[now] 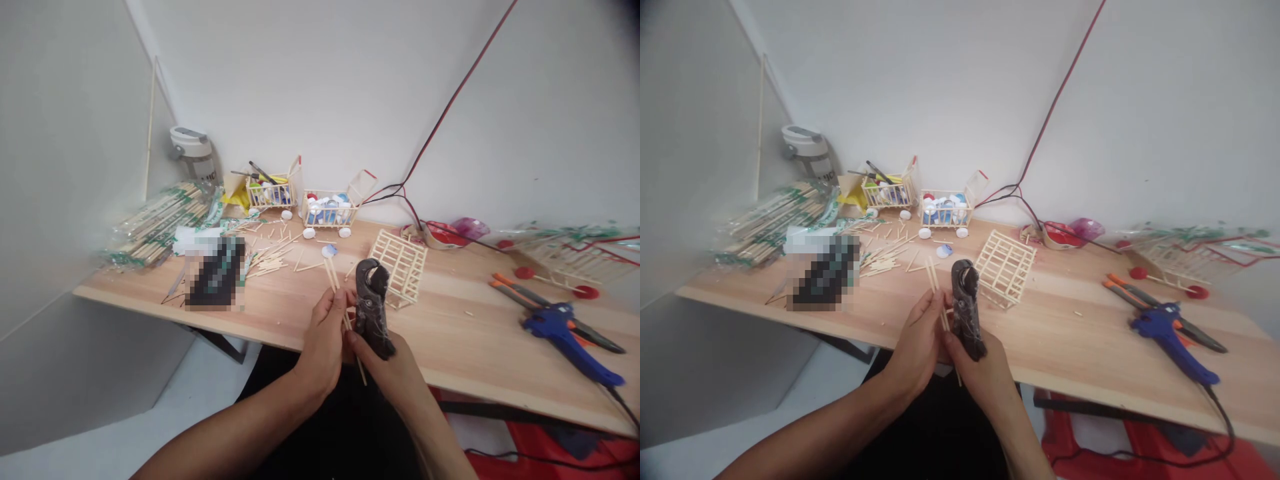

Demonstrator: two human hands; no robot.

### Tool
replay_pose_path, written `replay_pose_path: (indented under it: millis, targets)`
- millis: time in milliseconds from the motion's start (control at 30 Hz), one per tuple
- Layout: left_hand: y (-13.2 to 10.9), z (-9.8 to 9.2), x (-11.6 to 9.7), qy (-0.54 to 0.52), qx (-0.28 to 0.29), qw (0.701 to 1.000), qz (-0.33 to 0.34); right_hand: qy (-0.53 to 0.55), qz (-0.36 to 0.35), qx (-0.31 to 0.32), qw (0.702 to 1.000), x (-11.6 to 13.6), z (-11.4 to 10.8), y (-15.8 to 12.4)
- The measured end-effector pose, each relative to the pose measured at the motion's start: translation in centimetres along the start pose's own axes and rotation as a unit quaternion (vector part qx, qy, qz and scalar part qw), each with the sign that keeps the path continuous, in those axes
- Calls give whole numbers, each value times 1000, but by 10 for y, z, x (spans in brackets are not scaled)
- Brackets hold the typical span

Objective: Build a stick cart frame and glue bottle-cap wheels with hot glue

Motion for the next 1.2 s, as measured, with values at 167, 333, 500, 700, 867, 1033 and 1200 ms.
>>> replay_pose_path:
  millis: [167, 333, 500, 700, 867, 1033, 1200]
  targets:
    - [-11, -20, -47, 270, -35, 945, 182, 11, 11, 6, 1000, -9, -3, -1]
    - [-47, -5, -83, 530, -47, 683, 500, 35, 19, 42, 998, -11, 2, 0]
    - [-43, 7, -81, 622, 2, 562, 545, 53, 23, 80, 995, -6, 9, -1]
    - [-29, 13, -69, 695, 90, 519, 489, 108, 44, 102, 988, -10, 13, -4]
    - [-13, 8, -61, 686, 147, 585, 408, 221, 65, 77, 970, -17, 15, -4]
    - [5, -7, -98, 594, 50, 720, 357, 306, 69, 78, 946, -17, 18, -4]
    - [30, -31, -123, 522, -24, 816, 248, 277, 49, 101, 954, -14, 19, -4]
Point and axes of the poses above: each hand's wrist, its own y-axis towards the middle knuckle, its own z-axis out of the palm, x = y × z, the point moved 9 cm from there along y, towards the middle knuckle, and after that the axes turned 9 degrees about -z, right-handed, at the moved point
